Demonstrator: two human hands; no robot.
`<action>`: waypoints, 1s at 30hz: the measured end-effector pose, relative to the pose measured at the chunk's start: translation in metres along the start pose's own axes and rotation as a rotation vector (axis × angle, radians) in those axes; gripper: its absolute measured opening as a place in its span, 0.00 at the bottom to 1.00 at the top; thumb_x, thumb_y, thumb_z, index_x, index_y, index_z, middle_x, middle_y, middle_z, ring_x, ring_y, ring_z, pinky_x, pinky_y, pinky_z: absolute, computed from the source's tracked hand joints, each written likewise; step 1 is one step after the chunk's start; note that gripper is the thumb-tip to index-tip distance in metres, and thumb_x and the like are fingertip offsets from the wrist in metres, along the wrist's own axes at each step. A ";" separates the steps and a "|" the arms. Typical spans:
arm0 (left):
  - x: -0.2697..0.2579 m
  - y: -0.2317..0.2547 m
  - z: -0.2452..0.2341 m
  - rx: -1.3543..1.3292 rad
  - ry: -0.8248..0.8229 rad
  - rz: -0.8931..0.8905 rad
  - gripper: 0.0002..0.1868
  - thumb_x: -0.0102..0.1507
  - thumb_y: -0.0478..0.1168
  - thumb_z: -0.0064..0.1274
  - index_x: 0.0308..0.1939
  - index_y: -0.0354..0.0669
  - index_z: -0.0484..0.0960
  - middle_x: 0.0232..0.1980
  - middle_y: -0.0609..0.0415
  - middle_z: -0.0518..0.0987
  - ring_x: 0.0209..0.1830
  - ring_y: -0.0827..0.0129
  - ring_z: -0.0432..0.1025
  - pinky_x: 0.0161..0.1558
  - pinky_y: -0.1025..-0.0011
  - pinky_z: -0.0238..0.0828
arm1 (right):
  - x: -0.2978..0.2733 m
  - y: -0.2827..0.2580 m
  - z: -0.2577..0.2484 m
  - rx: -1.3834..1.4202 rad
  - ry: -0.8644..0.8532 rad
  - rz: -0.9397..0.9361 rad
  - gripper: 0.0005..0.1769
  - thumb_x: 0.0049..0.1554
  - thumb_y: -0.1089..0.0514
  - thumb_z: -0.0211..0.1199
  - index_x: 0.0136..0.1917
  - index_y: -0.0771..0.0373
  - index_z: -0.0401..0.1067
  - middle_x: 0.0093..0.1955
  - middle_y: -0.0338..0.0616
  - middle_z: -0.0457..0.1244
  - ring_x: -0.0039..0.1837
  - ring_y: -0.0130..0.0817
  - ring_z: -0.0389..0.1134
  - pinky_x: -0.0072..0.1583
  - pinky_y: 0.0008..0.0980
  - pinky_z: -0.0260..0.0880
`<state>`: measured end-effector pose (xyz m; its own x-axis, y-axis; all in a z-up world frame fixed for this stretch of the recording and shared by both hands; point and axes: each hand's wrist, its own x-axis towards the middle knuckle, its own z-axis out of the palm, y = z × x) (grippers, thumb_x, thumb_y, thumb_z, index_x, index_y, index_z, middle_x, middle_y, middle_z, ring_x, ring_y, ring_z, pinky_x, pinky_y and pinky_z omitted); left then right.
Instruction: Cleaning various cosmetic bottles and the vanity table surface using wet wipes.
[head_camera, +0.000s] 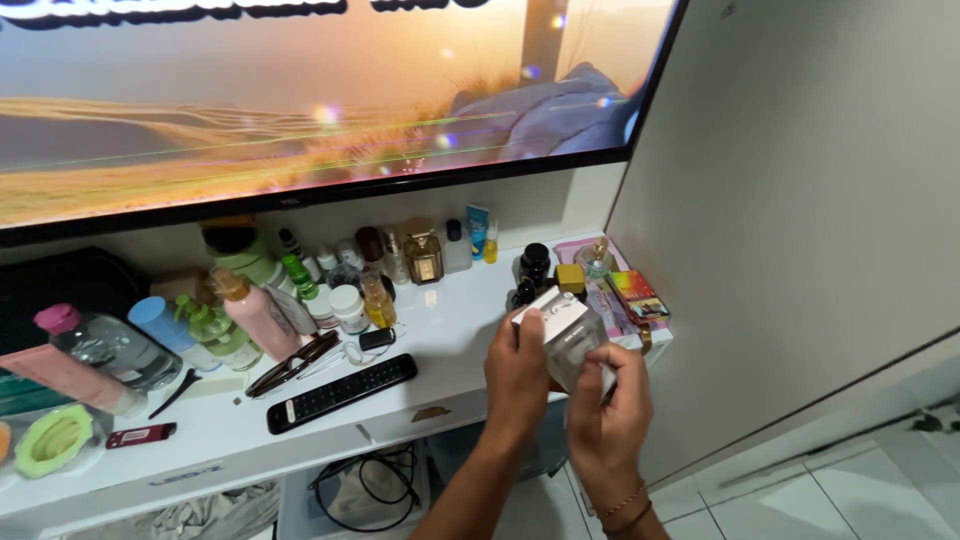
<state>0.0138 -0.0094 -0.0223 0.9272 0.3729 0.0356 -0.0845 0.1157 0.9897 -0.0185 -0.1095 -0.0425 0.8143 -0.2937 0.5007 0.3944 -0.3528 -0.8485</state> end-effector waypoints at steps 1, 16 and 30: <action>0.000 0.002 0.002 -0.001 -0.007 -0.003 0.28 0.68 0.56 0.43 0.58 0.37 0.81 0.43 0.47 0.86 0.37 0.68 0.80 0.35 0.71 0.79 | 0.001 -0.004 -0.001 -0.005 0.005 0.002 0.12 0.64 0.53 0.58 0.53 0.64 0.69 0.48 0.43 0.64 0.45 0.32 0.62 0.47 0.32 0.65; -0.001 -0.010 0.008 -0.212 -0.019 -0.056 0.24 0.69 0.54 0.39 0.50 0.37 0.79 0.38 0.51 0.81 0.30 0.71 0.76 0.28 0.70 0.77 | 0.009 -0.021 0.002 -0.057 0.104 -0.140 0.09 0.65 0.58 0.59 0.55 0.66 0.71 0.51 0.46 0.66 0.49 0.36 0.67 0.51 0.33 0.67; 0.000 -0.012 0.011 -0.122 0.033 -0.095 0.25 0.68 0.54 0.40 0.51 0.36 0.80 0.39 0.51 0.83 0.33 0.72 0.77 0.34 0.72 0.76 | 0.005 -0.001 0.006 -0.082 0.075 -0.091 0.12 0.65 0.53 0.58 0.52 0.65 0.68 0.48 0.45 0.61 0.48 0.37 0.63 0.50 0.36 0.65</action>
<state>0.0187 -0.0214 -0.0328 0.9210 0.3843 -0.0641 -0.0421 0.2618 0.9642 -0.0125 -0.1053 -0.0397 0.7411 -0.3217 0.5893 0.4267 -0.4520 -0.7833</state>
